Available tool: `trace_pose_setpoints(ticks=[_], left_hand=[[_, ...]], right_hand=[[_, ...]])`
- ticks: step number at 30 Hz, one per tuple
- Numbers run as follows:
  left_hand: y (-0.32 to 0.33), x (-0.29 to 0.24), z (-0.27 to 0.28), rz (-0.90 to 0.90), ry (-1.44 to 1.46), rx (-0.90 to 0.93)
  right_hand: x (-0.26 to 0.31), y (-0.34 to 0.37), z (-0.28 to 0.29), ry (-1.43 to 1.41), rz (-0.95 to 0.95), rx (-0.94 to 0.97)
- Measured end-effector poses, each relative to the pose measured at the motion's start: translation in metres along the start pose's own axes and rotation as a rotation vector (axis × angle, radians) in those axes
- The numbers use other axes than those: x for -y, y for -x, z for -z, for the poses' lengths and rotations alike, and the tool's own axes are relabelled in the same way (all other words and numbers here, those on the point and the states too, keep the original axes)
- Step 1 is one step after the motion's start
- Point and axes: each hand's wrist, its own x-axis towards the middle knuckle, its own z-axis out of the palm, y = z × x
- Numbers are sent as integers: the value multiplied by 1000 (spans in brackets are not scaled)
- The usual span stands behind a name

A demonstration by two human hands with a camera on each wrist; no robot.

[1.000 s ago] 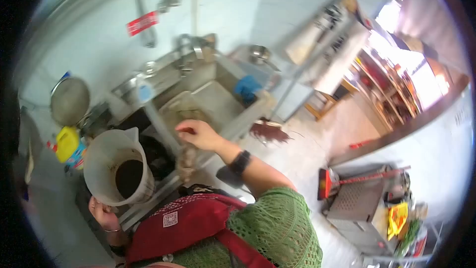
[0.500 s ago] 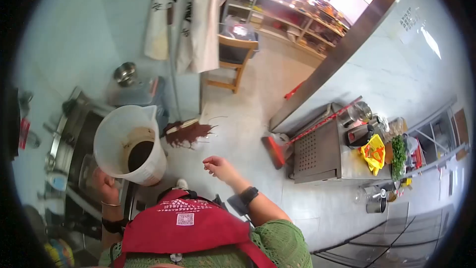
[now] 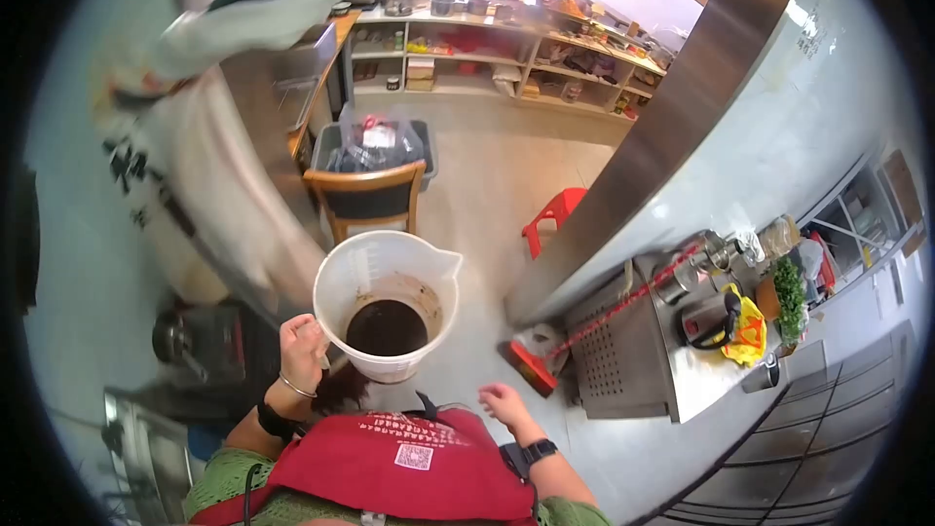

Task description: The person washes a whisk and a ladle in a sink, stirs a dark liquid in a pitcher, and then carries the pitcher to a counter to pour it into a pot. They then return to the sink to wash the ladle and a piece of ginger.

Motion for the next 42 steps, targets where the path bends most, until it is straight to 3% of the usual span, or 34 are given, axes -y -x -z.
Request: trace_pose_setpoints(ticks=[3,5,7,9,14,17,22,25,27,29,31,33,35,37,39,40,42], left_hand=[[-92,12,-48,10,42,22],[-148,30,-75,-1,48,-61],[-200,49,-93,-14,25,-27],[-255,60,-119,-50,-53,83],[-376,64,-195,-136,-26,-80],[-454,64,-209,-170,24,-118],[-590,82,-221,-216,-15,-153],[-680,98,-219,-226,3,-91],[-738,106,-233,-207,44,-155],[-791,105,-238,-186,-158,-167],[-848,105,-244,-183,-135,-184],[-904,99,-250,-179,-134,-215],[-955,96,-247,-177,-100,-224],[-1003,95,-248,-172,-33,-294],[-1050,101,-246,-225,-50,-325],[-1072,104,-245,-277,-63,-341],[-1114,109,-238,-298,-84,-393]], right_hand=[[30,-59,41,-84,-52,-31],[43,-120,76,-88,-25,-32],[62,-197,112,-169,15,0],[129,-254,147,-150,3,19],[274,-416,211,-39,124,24],[361,-491,224,5,170,15],[451,-621,251,150,229,135],[465,-701,294,436,308,74],[458,-742,345,496,181,0],[436,-786,400,660,11,-114],[454,-783,440,959,34,-217],[446,-801,476,801,-127,-310],[432,-813,503,856,-89,-372],[434,-835,523,782,-282,-214],[439,-873,536,875,25,68],[460,-898,538,889,23,90],[522,-969,539,940,-362,-7]])
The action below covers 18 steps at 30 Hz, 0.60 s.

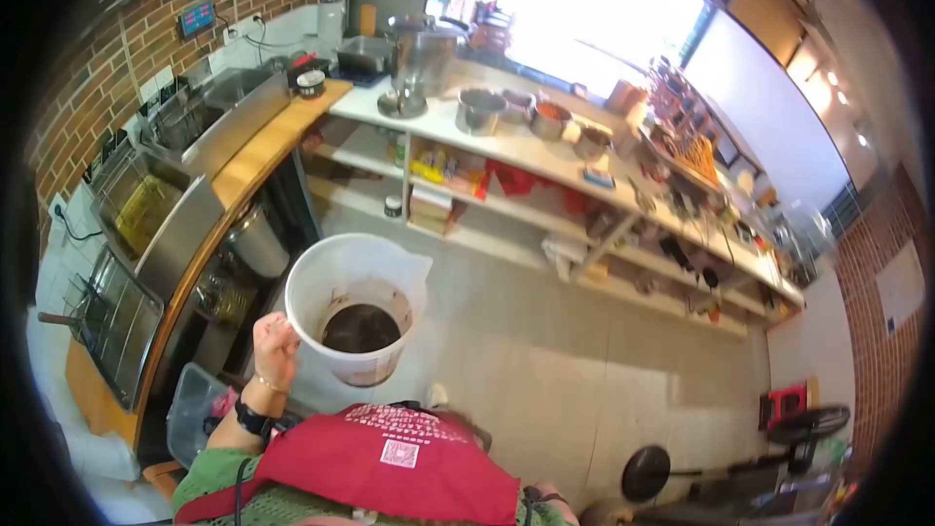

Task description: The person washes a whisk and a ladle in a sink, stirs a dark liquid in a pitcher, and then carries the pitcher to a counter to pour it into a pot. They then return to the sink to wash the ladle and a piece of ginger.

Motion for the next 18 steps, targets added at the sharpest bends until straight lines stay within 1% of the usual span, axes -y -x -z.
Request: trace_pose_setpoints(ticks=[1,2,3,4,5,6,7,8,9,10,11,13,15,16,17,18], left_hand=[[-23,5,-8,-19,-21,-24],[-42,10,-14,-12,-27,-81],[-64,13,-19,-21,-38,-98],[-85,16,-22,-57,-37,-146],[-101,15,-24,-88,-36,-197],[-118,14,-26,-91,-42,-222],[-137,12,-30,-126,-28,-263],[-156,10,-32,-164,-12,-303],[-173,9,-30,-165,-13,-326],[-192,10,-29,-178,-32,-357],[-213,11,-28,-193,-50,-385],[-259,16,-19,-217,-63,-384],[-303,24,-3,-224,-98,-369],[-327,28,2,-222,-97,-366],[-357,27,6,-229,-90,-356],[-377,29,8,-227,-111,-358]], right_hand=[[7,-60,33,34,275,5],[7,-106,50,62,536,36],[104,-113,91,231,184,7],[138,-165,118,71,330,-175],[213,-154,163,108,287,-260],[269,-174,193,16,379,-346],[333,-169,227,-35,437,-423],[379,-204,241,-23,563,-486],[431,-211,257,-42,665,-500],[482,-224,272,-40,704,-400],[527,-235,278,-103,809,-415],[613,-254,278,17,1008,-502],[681,-201,284,19,1056,-367],[706,-202,279,17,1054,-372],[731,-205,277,52,1064,-246],[742,-207,278,102,1058,-108]])
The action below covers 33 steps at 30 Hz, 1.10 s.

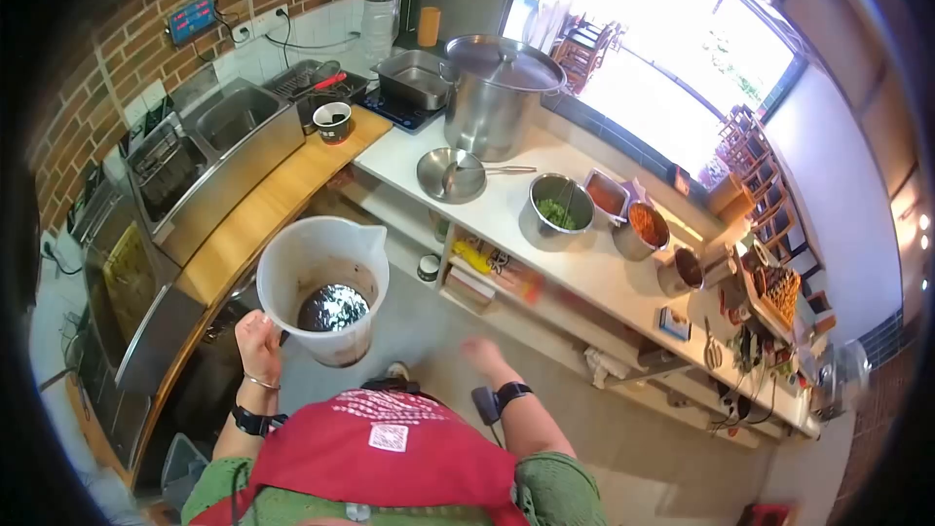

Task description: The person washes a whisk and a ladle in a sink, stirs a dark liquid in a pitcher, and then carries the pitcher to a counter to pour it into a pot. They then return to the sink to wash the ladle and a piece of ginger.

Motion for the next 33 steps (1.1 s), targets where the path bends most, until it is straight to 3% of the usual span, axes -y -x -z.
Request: trace_pose_setpoints(ticks=[1,3,5,7,9,11,15,19,21,24,26,27,29,33], left_hand=[[-16,7,-5,-3,-20,-8],[-57,13,-12,22,-23,-7],[-95,15,-27,40,-58,-56],[-135,30,-36,58,-55,-42],[-168,41,-50,-29,-15,-69],[-197,50,-63,28,-66,-98],[-243,80,-89,4,-6,-179],[-282,94,-122,13,-38,-272],[-301,109,-128,8,-39,-235],[-321,130,-128,-32,-54,-176],[-332,137,-136,-1,-60,-175],[-337,140,-141,9,-58,-176],[-347,144,-153,13,-53,-195],[-363,155,-156,-4,-50,-204]], right_hand=[[3,-12,6,17,-5,12],[13,-36,8,-64,-4,272],[26,-61,27,-42,-20,325],[24,-91,41,127,186,107],[23,-129,55,-356,-94,138],[39,-162,68,-674,-119,-69],[78,-236,116,-746,-236,-216],[63,-325,135,-774,-212,-337],[60,-366,155,-127,5,-524],[95,-397,209,93,-91,-426],[102,-417,237,341,-254,-130],[97,-426,242,342,-269,-125],[85,-444,247,661,-306,27],[64,-457,242,836,-271,67]])
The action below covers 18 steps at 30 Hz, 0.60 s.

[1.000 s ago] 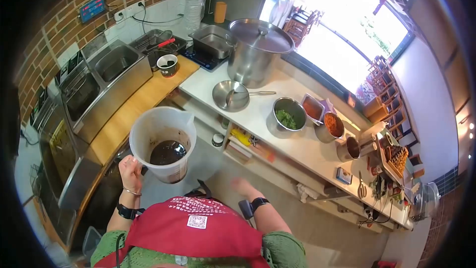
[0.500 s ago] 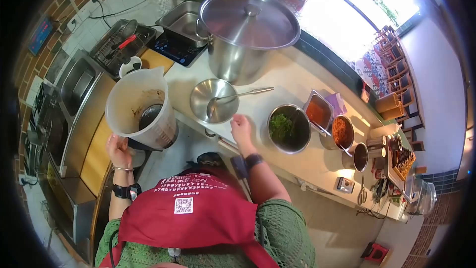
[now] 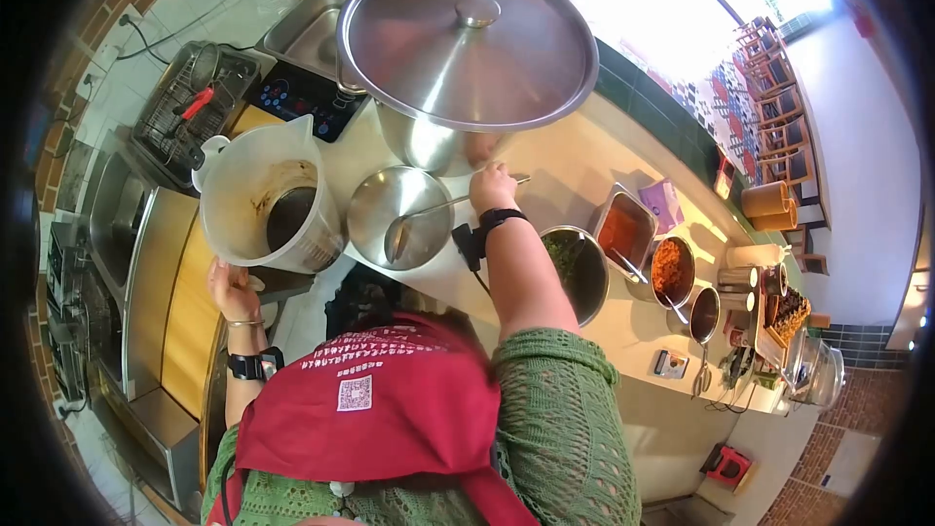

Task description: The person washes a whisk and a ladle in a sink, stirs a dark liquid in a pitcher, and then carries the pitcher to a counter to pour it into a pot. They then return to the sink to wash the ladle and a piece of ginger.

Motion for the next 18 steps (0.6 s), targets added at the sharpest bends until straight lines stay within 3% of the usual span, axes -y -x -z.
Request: trace_pose_setpoints(ticks=[6,10,14,18], left_hand=[[-18,3,0,49,-5,62],[-30,13,2,51,35,95],[-40,18,2,52,47,109],[-50,26,5,40,88,158]], right_hand=[[-16,-5,-12,40,102,11],[-19,21,29,109,158,166],[-19,39,54,86,146,193],[-15,68,73,73,187,77]])
